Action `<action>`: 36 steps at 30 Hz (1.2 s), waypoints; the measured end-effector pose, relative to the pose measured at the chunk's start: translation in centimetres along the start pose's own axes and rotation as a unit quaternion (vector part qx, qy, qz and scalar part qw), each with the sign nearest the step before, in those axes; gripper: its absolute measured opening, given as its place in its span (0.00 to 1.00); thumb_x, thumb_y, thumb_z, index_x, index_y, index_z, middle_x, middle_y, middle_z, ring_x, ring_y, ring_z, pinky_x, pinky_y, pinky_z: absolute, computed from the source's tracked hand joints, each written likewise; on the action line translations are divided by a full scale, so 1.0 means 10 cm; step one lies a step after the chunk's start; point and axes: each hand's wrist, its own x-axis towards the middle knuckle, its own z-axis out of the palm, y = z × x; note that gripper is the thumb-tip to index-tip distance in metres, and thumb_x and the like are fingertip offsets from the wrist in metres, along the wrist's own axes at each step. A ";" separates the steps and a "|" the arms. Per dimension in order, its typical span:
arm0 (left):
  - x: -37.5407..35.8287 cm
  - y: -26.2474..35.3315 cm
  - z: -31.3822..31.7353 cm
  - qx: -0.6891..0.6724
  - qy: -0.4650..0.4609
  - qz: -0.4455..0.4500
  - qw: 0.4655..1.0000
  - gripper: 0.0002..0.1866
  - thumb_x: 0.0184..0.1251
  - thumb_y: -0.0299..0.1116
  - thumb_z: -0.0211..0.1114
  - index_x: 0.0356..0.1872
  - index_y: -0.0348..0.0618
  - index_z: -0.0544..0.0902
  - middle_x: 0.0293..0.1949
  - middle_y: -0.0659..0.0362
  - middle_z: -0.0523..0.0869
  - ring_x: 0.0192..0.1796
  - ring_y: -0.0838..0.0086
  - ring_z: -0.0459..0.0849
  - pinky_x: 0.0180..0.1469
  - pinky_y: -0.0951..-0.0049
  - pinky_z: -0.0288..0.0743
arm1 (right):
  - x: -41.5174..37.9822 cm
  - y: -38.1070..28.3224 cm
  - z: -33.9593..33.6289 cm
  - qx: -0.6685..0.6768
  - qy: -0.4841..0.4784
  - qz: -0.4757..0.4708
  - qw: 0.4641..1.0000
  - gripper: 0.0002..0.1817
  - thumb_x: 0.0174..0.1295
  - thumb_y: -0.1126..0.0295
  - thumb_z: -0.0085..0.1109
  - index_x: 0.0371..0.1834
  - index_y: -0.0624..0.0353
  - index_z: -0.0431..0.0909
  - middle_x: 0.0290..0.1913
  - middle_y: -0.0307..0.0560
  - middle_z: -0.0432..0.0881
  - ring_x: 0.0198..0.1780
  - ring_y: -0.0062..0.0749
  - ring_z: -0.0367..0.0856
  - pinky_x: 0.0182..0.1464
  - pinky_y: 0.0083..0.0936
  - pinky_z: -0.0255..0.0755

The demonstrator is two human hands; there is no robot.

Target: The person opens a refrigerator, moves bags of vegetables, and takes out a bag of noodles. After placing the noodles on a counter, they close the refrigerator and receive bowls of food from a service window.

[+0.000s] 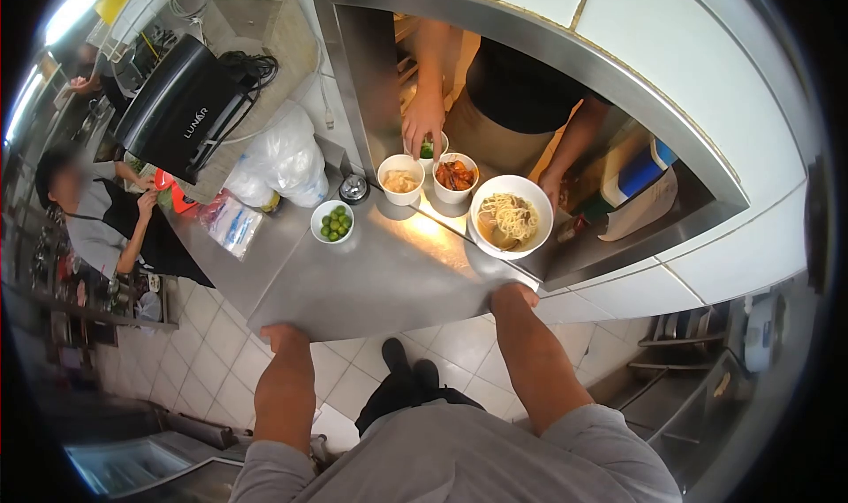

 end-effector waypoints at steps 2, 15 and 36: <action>0.00 0.01 -0.01 0.011 0.006 -0.012 1.000 0.41 0.66 0.64 0.41 0.59 0.36 0.80 0.60 0.48 0.81 0.56 0.54 0.80 0.59 0.51 0.74 | 0.22 -0.02 0.12 -0.017 0.002 -0.010 1.000 0.33 0.67 0.65 0.58 0.71 0.59 0.54 0.62 0.52 0.80 0.59 0.43 0.83 0.61 0.38 0.77; 0.02 0.01 0.01 0.019 0.013 -0.004 1.000 0.41 0.67 0.64 0.40 0.62 0.35 0.77 0.62 0.47 0.79 0.59 0.53 0.79 0.62 0.52 0.73 | -1.30 0.10 -0.72 -0.587 0.030 -0.250 0.770 0.24 0.57 0.63 0.71 0.60 0.39 0.83 0.63 0.28 0.81 0.62 0.33 0.80 0.47 0.40 0.81; -0.05 0.03 -0.07 0.015 -0.007 0.005 1.000 0.42 0.65 0.64 0.42 0.57 0.31 0.79 0.58 0.44 0.82 0.55 0.50 0.82 0.56 0.51 0.76 | -1.35 0.13 -0.74 -0.605 0.013 -0.260 0.752 0.25 0.63 0.59 0.65 0.65 0.38 0.79 0.69 0.33 0.75 0.67 0.39 0.74 0.58 0.48 0.71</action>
